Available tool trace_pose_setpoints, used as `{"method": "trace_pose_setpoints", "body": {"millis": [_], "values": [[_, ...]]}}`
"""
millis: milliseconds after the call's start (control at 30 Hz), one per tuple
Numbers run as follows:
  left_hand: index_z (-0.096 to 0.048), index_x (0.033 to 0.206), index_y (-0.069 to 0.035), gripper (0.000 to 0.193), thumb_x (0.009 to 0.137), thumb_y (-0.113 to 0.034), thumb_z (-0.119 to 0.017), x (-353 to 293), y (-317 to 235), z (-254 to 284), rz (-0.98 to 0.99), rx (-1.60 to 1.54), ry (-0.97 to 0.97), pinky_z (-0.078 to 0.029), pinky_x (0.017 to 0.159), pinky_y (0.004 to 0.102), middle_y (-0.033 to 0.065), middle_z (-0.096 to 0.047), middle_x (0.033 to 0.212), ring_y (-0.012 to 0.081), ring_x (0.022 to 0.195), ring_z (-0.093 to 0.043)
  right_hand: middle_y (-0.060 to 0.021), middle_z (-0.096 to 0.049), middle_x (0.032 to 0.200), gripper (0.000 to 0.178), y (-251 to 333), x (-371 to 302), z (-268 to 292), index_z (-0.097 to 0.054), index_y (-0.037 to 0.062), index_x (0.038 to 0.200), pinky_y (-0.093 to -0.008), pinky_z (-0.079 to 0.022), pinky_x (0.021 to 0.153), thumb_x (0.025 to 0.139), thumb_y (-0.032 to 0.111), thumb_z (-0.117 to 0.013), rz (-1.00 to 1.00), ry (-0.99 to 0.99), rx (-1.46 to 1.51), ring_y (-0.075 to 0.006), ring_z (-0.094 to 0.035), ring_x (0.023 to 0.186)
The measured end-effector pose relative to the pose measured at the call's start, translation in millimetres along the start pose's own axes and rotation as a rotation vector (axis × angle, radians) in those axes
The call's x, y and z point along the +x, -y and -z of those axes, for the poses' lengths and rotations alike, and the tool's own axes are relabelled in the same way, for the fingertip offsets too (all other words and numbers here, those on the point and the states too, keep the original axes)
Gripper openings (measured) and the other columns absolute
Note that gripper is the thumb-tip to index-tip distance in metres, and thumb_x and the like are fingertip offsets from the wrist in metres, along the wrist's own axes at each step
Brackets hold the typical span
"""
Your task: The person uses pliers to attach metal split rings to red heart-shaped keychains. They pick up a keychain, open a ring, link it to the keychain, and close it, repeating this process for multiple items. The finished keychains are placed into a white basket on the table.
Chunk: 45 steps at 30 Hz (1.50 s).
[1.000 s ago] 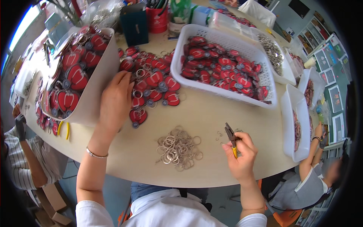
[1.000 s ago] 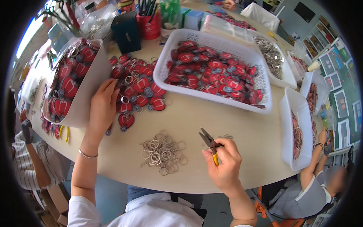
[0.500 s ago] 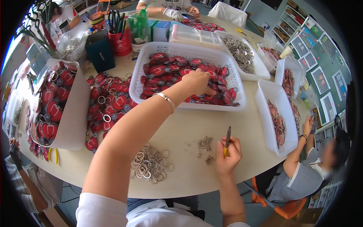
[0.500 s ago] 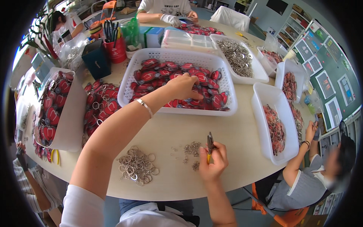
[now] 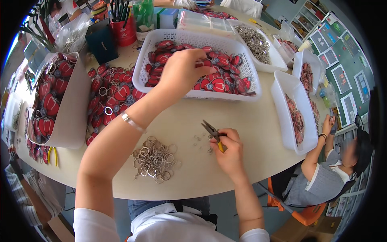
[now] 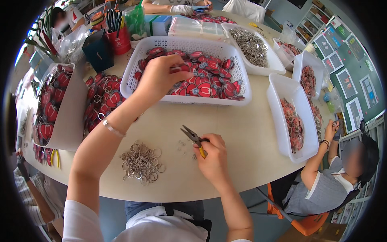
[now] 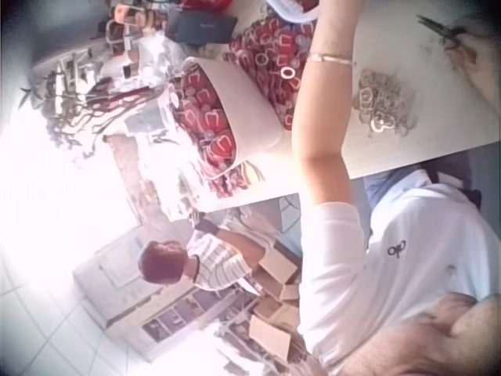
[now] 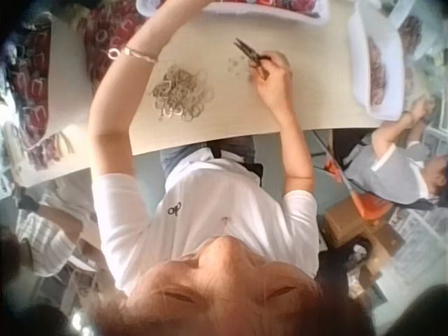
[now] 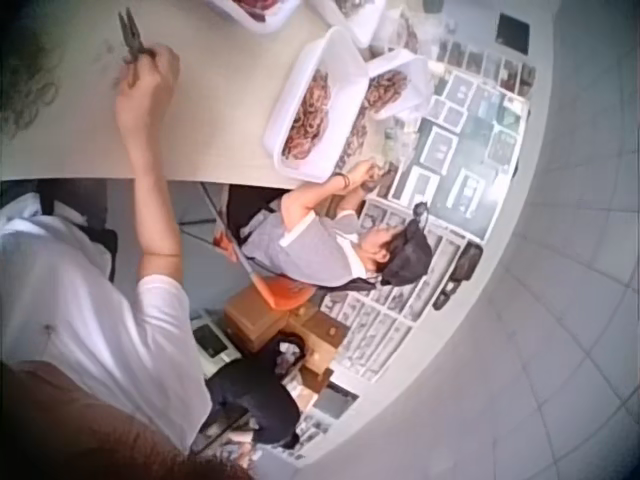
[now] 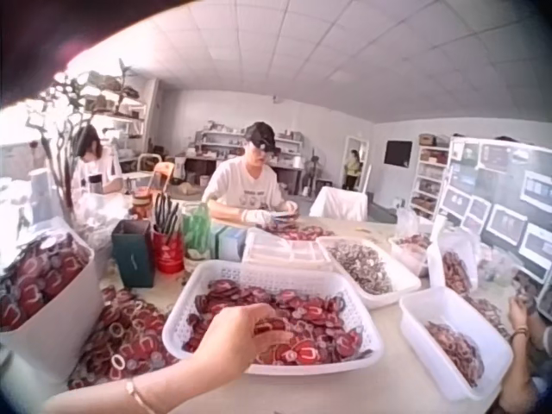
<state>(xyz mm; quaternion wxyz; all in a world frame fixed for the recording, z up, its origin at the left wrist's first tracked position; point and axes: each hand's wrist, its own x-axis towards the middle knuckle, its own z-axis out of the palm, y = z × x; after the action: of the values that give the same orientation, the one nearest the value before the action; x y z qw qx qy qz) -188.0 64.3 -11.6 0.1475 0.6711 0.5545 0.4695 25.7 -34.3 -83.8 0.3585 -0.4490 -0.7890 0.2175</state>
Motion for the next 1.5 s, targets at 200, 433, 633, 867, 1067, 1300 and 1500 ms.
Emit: {"method": "trace_pose_setpoints", "body": {"millis": [200, 433, 633, 867, 1067, 1300, 1500], "values": [[-0.056, 0.094, -0.004, 0.013, 0.087, -0.012, -0.062, -82, -14, 61, 0.475, -0.466, 0.13, -0.044, 0.048, 0.0182, -0.0009, -0.057, 0.073, 0.0046, 0.061, -0.055, -0.0085, -0.057, 0.096, 0.014, 16, 2, 5, -0.063, -0.0001, 0.071, -0.0375, -0.039, 0.085, 0.068, 0.005, -0.075, 0.027, 0.208, -0.241, -0.0254, -0.051, 0.096], [-0.048, 0.107, -0.001, 0.022, 0.088, -0.002, -0.06, -169, 2, 69, 0.578, -0.788, 0.143, -0.052, 0.058, 0.02, 0.0029, -0.055, 0.094, 0.0045, 0.078, -0.054, -0.0093, -0.056, 0.098, 0.016, 21, 2, -11, -0.062, -0.0003, 0.074, -0.0385, -0.037, 0.085, 0.07, 0.008, -0.075, 0.017, 0.264, -0.34, -0.0262, -0.049, 0.096], [-0.05, 0.112, -0.004, 0.027, 0.087, -0.001, -0.06, -172, -25, 64, 0.836, -1.056, 0.18, -0.047, 0.064, 0.0189, 0.0024, -0.055, 0.095, 0.0061, 0.078, -0.056, -0.0091, -0.055, 0.1, 0.017, 32, 6, -6, -0.057, -0.0012, 0.074, -0.0397, -0.039, 0.084, 0.071, 0.005, -0.073, 0.088, 0.258, -0.233, -0.0277, -0.049, 0.096], [-0.061, 0.1, -0.001, 0.015, 0.086, 0.0, -0.061, -187, -9, 52, 0.382, -0.603, 0.253, -0.046, 0.059, 0.0273, 0.008, -0.055, 0.09, 0.0148, 0.072, -0.057, -0.0091, -0.053, 0.101, 0.019, 87, 21, 2, -0.054, -0.0008, 0.078, -0.0402, -0.039, 0.082, 0.073, 0.005, -0.072, 0.238, 0.344, -0.112, -0.0289, -0.048, 0.096], [-0.063, 0.093, 0.001, 0.009, 0.085, -0.002, -0.064, -185, -16, 59, 0.376, -0.637, 0.192, -0.046, 0.062, 0.0275, 0.0095, -0.056, 0.092, 0.0176, 0.073, -0.057, -0.0101, -0.051, 0.102, 0.018, 104, 29, -4, -0.055, 0.0, 0.079, -0.0399, -0.039, 0.081, 0.076, 0.005, -0.071, 0.333, 0.356, -0.126, -0.0288, -0.048, 0.095], [-0.058, 0.095, 0.0, 0.014, 0.083, -0.001, -0.066, -191, -25, 52, 0.408, -0.805, -0.084, -0.049, 0.063, 0.0253, 0.0083, -0.06, 0.089, 0.0122, 0.075, -0.058, -0.0115, -0.052, 0.102, 0.013, 102, 17, -16, -0.06, -0.0013, 0.084, -0.0332, -0.043, 0.078, 0.081, 0.007, -0.069, 0.031, 0.249, 0.268, -0.0269, -0.051, 0.092], [-0.053, 0.101, 0.0, 0.022, 0.083, 0.001, -0.066, -191, -24, 61, 0.384, -0.718, 0.034, -0.048, 0.067, 0.0228, 0.0045, -0.058, 0.09, 0.0093, 0.077, -0.056, -0.0127, -0.052, 0.101, 0.014, 103, 36, -5, -0.059, -0.0035, 0.084, -0.0341, -0.044, 0.078, 0.082, 0.007, -0.067, -0.014, 0.423, 0.273, -0.0269, -0.052, 0.092]]}}
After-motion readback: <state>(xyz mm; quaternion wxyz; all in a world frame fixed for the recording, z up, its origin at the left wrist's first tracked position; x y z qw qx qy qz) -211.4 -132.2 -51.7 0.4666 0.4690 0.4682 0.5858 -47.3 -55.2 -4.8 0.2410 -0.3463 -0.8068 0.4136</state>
